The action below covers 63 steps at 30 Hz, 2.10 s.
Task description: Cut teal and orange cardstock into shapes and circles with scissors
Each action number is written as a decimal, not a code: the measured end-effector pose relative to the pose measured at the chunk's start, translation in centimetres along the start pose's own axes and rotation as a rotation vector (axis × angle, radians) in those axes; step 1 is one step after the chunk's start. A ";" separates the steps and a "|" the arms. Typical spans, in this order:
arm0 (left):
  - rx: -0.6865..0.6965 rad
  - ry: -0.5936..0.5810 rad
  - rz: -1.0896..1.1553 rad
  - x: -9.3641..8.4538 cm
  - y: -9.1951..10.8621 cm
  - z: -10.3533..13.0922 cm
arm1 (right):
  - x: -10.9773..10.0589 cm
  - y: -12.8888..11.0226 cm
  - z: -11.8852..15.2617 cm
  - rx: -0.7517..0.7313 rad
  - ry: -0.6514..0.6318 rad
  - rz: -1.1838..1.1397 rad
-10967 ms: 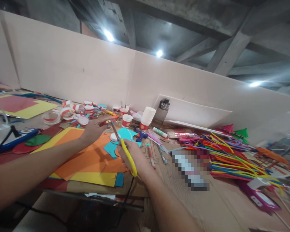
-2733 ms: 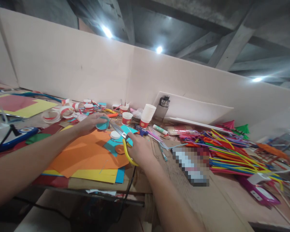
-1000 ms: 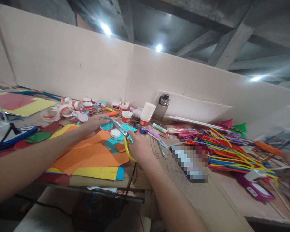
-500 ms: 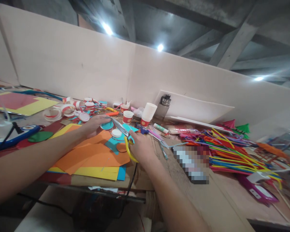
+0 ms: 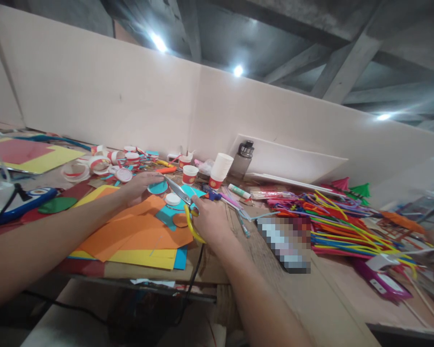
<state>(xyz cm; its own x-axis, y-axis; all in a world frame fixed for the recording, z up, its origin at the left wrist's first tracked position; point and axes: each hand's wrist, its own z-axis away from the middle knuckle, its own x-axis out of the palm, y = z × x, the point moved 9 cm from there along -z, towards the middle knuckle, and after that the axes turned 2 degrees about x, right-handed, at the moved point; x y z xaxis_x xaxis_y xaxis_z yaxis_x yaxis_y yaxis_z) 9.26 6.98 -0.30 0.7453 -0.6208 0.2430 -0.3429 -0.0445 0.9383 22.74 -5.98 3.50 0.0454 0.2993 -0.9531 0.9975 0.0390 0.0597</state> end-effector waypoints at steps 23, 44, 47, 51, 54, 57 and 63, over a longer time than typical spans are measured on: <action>0.051 0.040 -0.242 0.0 1.3 0.4 | 0.8 1.7 0.0 0.120 0.027 -0.376; 0.053 0.021 0.208 5.5 0.0 1.4 | 1.1 0.4 -1.1 0.176 0.202 -1.328; 0.106 -0.015 0.031 5.1 0.2 1.3 | 0.8 0.9 -1.0 0.192 0.229 -1.312; 0.175 -0.104 -0.197 5.0 0.2 1.3 | 0.4 1.5 -0.8 0.200 0.284 -1.292; 0.147 -0.139 -0.258 5.4 -0.1 1.7 | 0.5 1.9 -0.7 0.210 0.311 -1.288; 0.107 -0.177 -0.224 6.4 0.0 2.3 | 0.8 2.0 -0.8 0.188 0.317 -1.265; 0.015 -0.147 -0.252 6.2 -0.1 2.3 | 0.8 2.1 -0.8 0.118 0.348 -1.167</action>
<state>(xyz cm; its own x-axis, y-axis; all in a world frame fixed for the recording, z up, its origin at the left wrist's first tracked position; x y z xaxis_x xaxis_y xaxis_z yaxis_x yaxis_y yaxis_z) 12.58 1.33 0.49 0.7174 -0.6957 -0.0371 -0.1662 -0.2226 0.9606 24.80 -4.95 3.13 -0.8788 0.3826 -0.2851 0.4293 0.3732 -0.8224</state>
